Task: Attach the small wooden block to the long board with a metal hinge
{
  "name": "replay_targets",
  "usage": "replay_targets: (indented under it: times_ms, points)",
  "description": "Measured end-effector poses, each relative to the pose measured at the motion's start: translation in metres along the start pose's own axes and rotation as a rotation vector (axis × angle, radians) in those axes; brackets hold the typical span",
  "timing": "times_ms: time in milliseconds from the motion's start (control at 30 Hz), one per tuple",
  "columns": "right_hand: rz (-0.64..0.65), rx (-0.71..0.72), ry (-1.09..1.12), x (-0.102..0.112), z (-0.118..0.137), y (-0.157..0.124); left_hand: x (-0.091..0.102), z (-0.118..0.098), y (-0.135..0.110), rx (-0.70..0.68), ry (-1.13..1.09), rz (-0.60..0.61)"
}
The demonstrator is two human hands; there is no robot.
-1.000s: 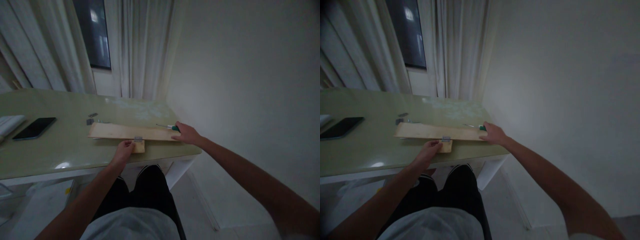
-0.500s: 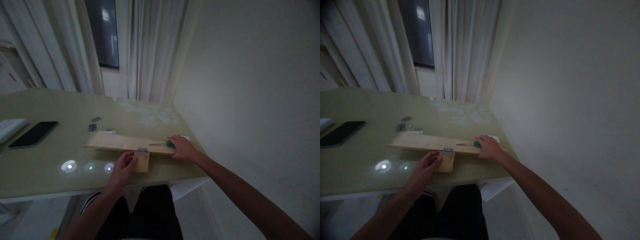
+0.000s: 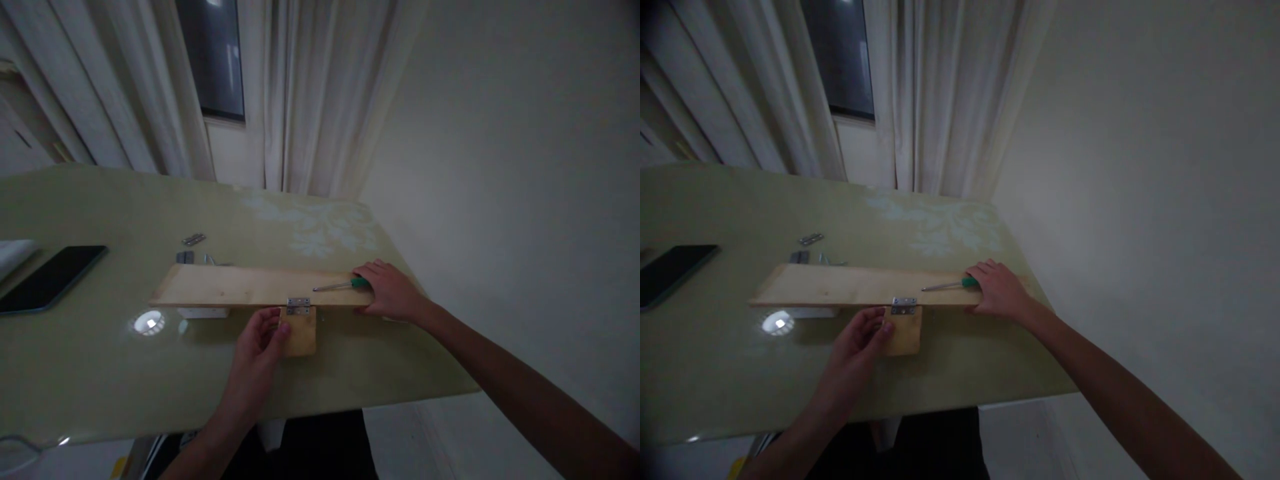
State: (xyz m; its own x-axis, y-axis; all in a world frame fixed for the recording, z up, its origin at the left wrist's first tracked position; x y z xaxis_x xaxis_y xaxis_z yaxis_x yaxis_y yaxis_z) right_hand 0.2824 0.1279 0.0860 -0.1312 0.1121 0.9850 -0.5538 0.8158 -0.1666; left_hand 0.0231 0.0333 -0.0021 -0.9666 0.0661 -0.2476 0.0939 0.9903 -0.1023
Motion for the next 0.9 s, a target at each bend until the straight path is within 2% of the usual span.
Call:
replay_targets:
  times_ms: [100,233,300,367,433,500,567,633,733,800,867,900]
  points:
    - [0.017,0.017,0.003,-0.008,-0.002,0.006,0.002,0.005,0.005,0.044,-0.001,0.005]
    - [0.038,0.024,0.013,-0.016,0.001,0.005,0.010,0.006,-0.002,0.087,0.058,0.059]
    - [0.051,0.023,0.020,-0.020,0.002,0.004,0.019,0.003,-0.008,0.101,0.181,0.116]
    - [0.060,0.018,0.028,-0.022,0.003,0.003,0.036,-0.006,-0.012,0.088,0.437,0.159]
    - [0.064,0.016,0.038,-0.024,0.000,0.002,0.062,-0.029,-0.013,-0.019,0.754,0.066]
    - [0.068,0.011,0.050,-0.023,-0.005,-0.001,0.081,-0.064,-0.010,-0.256,1.088,-0.026]
    - [0.074,-0.001,0.062,-0.022,-0.013,-0.005,0.088,-0.088,-0.002,-0.475,1.401,0.006]
    - [0.086,-0.012,0.074,-0.021,-0.020,-0.008,0.099,-0.096,0.014,-0.520,1.653,0.057]
    - [0.108,-0.021,0.096,-0.021,-0.029,-0.007,0.120,-0.091,0.043,-0.421,1.821,0.169]
    - [0.110,-0.032,0.107,-0.021,-0.032,-0.004,0.134,-0.085,0.061,-0.316,1.810,0.224]
    - [0.106,-0.041,0.117,-0.021,-0.034,-0.001,0.141,-0.078,0.076,-0.238,1.766,0.331]
    - [0.104,-0.044,0.121,-0.021,-0.034,0.000,0.143,-0.078,0.083,-0.219,1.753,0.346]
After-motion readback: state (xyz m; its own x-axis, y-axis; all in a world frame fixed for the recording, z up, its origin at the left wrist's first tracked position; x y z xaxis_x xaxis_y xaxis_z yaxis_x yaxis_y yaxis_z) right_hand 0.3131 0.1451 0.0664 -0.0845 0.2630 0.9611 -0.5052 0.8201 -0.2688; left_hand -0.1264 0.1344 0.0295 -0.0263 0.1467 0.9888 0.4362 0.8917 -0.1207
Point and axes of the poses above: each hand's wrist, its own y-axis towards the middle knuckle, its own x-axis out of the back of the hand, z = x × y, the point moved 7 cm from there along y, towards the middle knuckle, and after that the axes turned 14 degrees about z, right-handed, at the moved point
